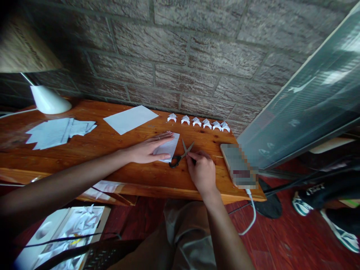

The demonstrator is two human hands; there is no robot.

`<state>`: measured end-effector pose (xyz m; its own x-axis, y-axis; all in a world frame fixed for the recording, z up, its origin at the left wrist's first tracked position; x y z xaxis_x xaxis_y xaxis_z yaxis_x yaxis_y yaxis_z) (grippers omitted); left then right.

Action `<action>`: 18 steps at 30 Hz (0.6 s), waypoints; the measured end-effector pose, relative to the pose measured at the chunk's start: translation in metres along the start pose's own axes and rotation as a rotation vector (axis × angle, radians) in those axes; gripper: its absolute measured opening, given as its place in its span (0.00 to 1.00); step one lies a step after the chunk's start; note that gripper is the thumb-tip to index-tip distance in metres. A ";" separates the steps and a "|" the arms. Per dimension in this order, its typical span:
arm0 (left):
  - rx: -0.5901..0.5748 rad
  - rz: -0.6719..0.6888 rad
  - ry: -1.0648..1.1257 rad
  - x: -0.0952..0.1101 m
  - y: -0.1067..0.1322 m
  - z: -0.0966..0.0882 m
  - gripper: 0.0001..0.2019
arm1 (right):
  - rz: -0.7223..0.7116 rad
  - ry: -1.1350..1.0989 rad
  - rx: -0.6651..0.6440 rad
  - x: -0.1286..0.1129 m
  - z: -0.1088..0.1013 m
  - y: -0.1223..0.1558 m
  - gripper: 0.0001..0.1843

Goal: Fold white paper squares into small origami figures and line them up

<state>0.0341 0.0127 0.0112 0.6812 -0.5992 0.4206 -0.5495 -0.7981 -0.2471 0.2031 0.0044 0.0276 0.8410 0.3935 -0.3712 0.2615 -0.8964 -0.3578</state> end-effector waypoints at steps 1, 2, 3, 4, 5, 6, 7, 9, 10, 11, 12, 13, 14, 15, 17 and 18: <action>-0.001 0.025 0.011 0.002 0.001 -0.001 0.41 | 0.000 -0.009 0.005 0.001 0.000 0.000 0.13; 0.000 0.046 0.019 0.003 0.002 -0.002 0.43 | -0.001 -0.020 0.008 0.002 -0.001 0.000 0.13; 0.003 0.061 0.025 0.004 0.003 -0.004 0.44 | -0.003 -0.034 0.009 0.002 -0.001 0.001 0.13; 0.006 0.068 0.030 0.004 0.003 -0.005 0.44 | -0.006 -0.050 0.012 0.003 -0.002 0.001 0.13; 0.011 0.073 0.036 0.004 0.003 -0.007 0.42 | -0.010 -0.069 0.015 0.004 -0.003 0.002 0.13; 0.013 0.078 0.042 0.004 0.003 -0.008 0.39 | -0.015 -0.087 0.020 0.004 -0.004 0.002 0.13; 0.012 0.086 0.049 0.004 0.003 -0.008 0.35 | -0.020 -0.103 0.025 0.004 -0.006 0.003 0.13; 0.022 0.093 0.064 0.004 0.002 -0.010 0.27 | -0.026 -0.131 0.033 0.004 -0.008 0.003 0.13; 0.035 0.083 0.068 0.004 0.001 -0.012 0.23 | -0.028 -0.143 0.034 0.004 -0.009 0.004 0.13; 0.054 0.063 0.068 0.002 0.000 -0.013 0.20 | -0.031 -0.155 0.033 0.003 -0.009 0.004 0.13; 0.074 0.036 0.067 0.000 0.000 -0.015 0.19 | -0.034 -0.164 0.030 0.002 -0.009 0.003 0.13; 0.094 0.010 0.065 -0.002 -0.001 -0.016 0.19 | -0.036 -0.171 0.027 0.001 -0.009 0.003 0.13; 0.112 -0.010 0.066 -0.004 -0.001 -0.017 0.19 | -0.035 -0.176 0.023 0.001 -0.009 0.003 0.13; 0.129 -0.024 0.072 -0.004 -0.002 -0.018 0.19 | -0.033 -0.180 0.018 0.001 -0.008 0.002 0.13; 0.164 -0.042 0.095 -0.005 -0.002 -0.021 0.19 | -0.028 -0.186 0.009 0.002 -0.007 0.000 0.13; 0.182 -0.050 0.111 -0.004 -0.001 -0.022 0.19 | -0.028 -0.189 0.003 0.002 -0.007 -0.001 0.13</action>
<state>0.0212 0.0177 0.0289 0.6424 -0.5558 0.5276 -0.4131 -0.8311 -0.3724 0.2075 0.0047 0.0331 0.7297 0.4497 -0.5151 0.2816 -0.8841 -0.3730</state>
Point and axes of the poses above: each hand's wrist, its own y-axis away from the middle knuckle, its own z-axis out of the palm, x = y × z, the point moved 9 cm from there along -y, towards the middle knuckle, and after that the axes turned 2 degrees about y, right-handed, at the moved point
